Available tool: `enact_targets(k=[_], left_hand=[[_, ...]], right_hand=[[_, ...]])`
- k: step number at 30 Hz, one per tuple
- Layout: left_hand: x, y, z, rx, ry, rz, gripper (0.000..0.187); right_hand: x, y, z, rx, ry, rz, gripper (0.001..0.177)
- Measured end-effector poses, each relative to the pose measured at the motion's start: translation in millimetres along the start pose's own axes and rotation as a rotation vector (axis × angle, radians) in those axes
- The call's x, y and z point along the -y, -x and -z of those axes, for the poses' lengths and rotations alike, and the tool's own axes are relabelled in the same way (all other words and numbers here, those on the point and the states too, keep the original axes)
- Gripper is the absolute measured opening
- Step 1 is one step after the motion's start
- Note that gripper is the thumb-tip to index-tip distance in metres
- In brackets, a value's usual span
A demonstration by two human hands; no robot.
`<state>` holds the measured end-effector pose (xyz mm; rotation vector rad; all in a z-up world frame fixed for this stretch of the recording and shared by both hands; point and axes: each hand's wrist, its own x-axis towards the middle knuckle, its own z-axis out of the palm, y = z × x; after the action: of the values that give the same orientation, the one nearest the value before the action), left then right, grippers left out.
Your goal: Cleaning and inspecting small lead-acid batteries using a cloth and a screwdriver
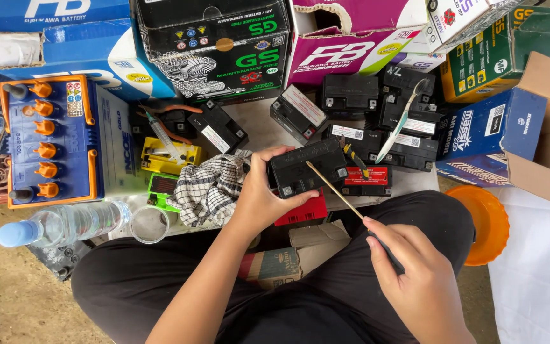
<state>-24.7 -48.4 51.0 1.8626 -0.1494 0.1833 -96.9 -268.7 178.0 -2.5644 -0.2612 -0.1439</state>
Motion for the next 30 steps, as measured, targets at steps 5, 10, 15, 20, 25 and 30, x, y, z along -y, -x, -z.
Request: enact_targets(k=[5,10,15,20,25,30], left_hand=[[-4.1,-0.9,2.1,0.006,0.017,0.025,0.083],[-1.0,-0.8,2.2,0.016,-0.005,0.043,0.085],[-6.2,-3.0,4.9,0.028,-0.058,-0.008,0.085],[-8.6,-4.5,8.6,0.047,-0.074,0.004,0.083],[-7.1,-4.7,8.3,0.046,-0.074,-0.009,0.083],[-6.5,-3.9,7.9,0.045,-0.08,-0.007,0.084]], right_hand=[[3.9,-1.9,-1.3,0.014,0.017,0.012,0.031],[7.7,0.5,-4.2,0.014,0.065,0.001,0.032],[9.8,5.9,-10.8,-0.007,0.038,-0.004,0.032],[10.0,11.6,-26.4,-0.02,-0.047,-0.034,0.032],[5.0,21.2,-47.7,-0.03,-0.134,-0.078,0.031],[3.2,20.7,-65.1,-0.052,-0.258,-0.09,0.03]])
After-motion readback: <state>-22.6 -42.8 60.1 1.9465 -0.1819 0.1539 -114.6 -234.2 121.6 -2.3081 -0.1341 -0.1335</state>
